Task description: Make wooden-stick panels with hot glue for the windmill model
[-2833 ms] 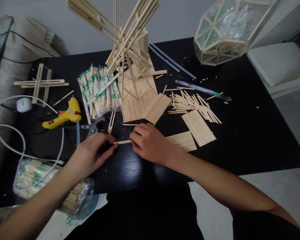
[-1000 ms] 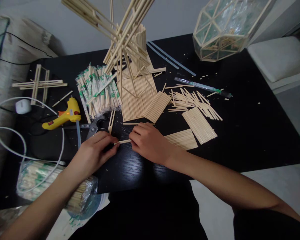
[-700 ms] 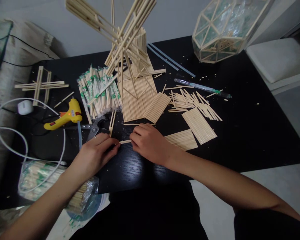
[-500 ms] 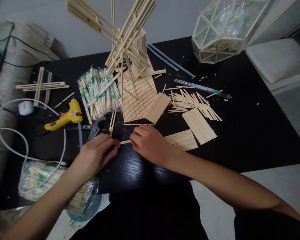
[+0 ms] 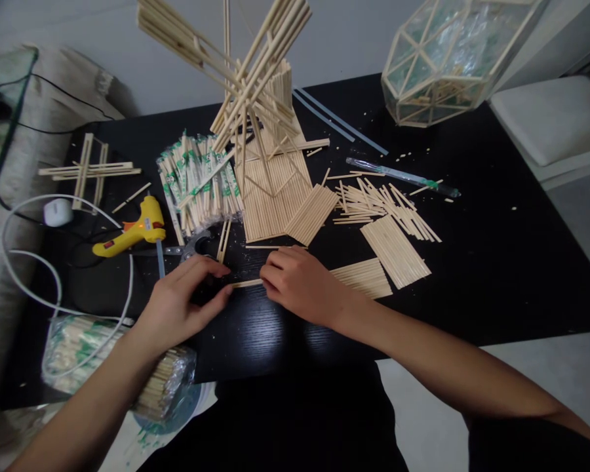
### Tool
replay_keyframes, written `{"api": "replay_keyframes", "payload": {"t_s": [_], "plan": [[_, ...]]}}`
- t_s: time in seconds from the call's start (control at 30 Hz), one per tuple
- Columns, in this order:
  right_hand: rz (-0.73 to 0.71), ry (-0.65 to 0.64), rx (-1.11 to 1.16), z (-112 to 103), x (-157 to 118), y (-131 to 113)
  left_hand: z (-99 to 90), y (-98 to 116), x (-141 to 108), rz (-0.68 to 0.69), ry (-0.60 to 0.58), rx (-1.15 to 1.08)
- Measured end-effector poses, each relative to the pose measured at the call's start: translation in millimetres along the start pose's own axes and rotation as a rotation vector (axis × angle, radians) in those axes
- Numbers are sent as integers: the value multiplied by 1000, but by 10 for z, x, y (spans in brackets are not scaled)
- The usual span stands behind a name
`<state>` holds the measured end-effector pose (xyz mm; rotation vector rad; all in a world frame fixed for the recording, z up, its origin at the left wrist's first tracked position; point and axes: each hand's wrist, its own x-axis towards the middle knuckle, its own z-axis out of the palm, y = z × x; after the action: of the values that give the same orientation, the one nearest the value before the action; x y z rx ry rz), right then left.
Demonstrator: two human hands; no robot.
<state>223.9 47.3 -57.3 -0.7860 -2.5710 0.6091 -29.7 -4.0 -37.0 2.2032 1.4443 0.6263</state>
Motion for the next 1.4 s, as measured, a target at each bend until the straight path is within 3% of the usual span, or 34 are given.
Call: {"api": "replay_keyframes", "payload": {"t_s": [0.2,0.43,0.67,1.07,1.4], "plan": [[-28,18,3,-12,-38,20,-21,5,3,-63,53,4],[-65,37,-43,8,-44,27,-5,-17,5,60,-136,29],[-76,23,-72,-1,-53,25,10,-27,10,58,-203,-19],[-73,31,-101,4,-51,26,41,-50,-12,-9,-113,-11],[-62,27,-84,-3,-49,20,62,-43,2,6,-139,34]]}}
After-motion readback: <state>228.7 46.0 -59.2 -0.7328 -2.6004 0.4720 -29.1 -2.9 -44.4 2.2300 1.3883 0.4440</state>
